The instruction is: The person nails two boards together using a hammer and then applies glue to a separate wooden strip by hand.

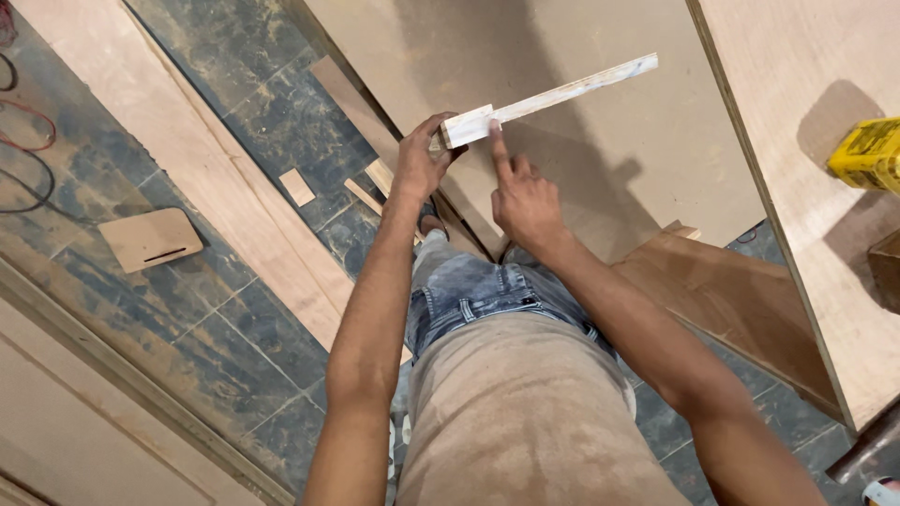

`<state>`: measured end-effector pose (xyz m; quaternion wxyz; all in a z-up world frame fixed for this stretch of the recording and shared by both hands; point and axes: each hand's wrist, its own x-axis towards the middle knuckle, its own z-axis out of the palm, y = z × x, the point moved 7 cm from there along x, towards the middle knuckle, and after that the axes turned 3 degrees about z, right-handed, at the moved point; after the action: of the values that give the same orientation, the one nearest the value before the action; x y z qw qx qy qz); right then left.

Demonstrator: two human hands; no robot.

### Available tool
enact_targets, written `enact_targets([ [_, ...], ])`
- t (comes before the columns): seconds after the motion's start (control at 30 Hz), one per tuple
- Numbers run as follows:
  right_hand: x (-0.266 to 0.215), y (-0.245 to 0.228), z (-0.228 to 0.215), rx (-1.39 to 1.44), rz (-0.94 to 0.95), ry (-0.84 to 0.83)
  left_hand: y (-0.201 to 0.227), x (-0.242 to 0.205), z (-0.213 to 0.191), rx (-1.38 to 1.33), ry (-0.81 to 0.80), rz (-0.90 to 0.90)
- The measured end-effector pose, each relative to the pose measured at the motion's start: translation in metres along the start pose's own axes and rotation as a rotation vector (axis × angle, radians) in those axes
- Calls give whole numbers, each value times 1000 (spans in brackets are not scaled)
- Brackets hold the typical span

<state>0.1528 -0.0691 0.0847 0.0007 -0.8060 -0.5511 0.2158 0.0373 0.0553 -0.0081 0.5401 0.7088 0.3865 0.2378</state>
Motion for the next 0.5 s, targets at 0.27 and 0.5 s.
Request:
enact_targets([
  [0.27, -3, -12, -19, 167, -83, 93, -4, 1, 5, -51, 17, -41],
  [0.5, 12, -60, -5, 159, -297, 29, -19, -1, 7, -17, 4, -107],
])
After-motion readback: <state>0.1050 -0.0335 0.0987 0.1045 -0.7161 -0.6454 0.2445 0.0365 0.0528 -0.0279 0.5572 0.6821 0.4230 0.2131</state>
